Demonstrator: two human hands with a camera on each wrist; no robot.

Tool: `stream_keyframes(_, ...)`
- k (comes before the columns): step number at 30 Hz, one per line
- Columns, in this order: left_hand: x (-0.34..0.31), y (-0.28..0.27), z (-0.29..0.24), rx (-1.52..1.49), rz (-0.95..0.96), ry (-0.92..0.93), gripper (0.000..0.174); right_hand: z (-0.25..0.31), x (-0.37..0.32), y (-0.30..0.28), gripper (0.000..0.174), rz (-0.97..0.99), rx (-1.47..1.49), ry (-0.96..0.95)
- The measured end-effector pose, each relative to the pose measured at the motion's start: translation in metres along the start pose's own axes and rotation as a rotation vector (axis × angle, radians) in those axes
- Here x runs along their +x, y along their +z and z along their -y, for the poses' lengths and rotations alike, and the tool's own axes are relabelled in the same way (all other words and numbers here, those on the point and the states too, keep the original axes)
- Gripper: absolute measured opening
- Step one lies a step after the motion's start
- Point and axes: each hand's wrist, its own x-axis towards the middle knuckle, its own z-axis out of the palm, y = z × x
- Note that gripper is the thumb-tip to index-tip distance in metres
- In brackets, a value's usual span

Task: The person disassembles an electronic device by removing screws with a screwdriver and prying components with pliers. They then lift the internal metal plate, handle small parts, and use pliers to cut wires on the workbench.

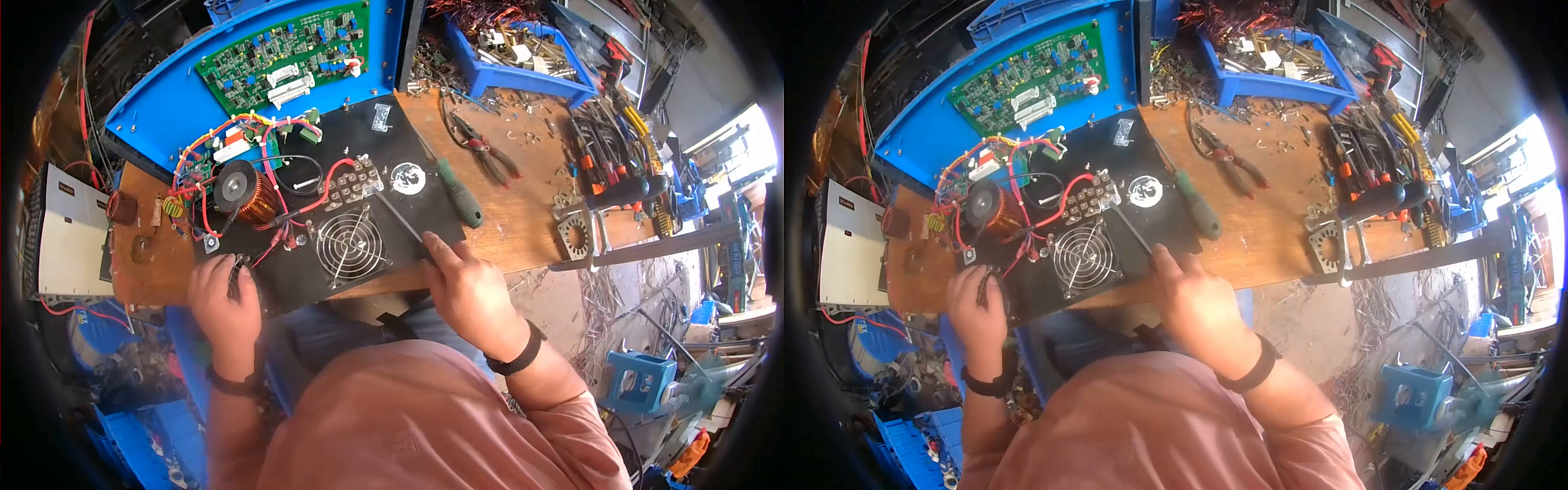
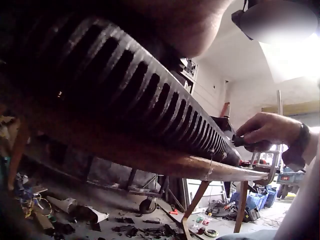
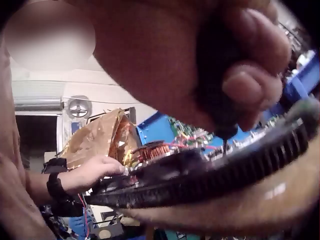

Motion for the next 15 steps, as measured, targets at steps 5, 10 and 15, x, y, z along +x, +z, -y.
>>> stream_keyframes(5, -0.002, 0.0, -0.001, 0.007, -0.009, 0.0, 0.022, -0.007, 0.001, -0.009, 0.036, -0.003, 0.095, -0.004)
stream_keyframes(10, -0.001, 0.0, -0.003, -0.002, -0.008, -0.007, 0.022, -0.008, 0.0, -0.023, 0.037, 0.049, 0.11, -0.093)
stream_keyframes(15, 0.0, -0.001, -0.003, -0.012, -0.005, -0.015, 0.022, -0.001, 0.017, -0.032, 0.035, 0.091, 0.062, -0.127)
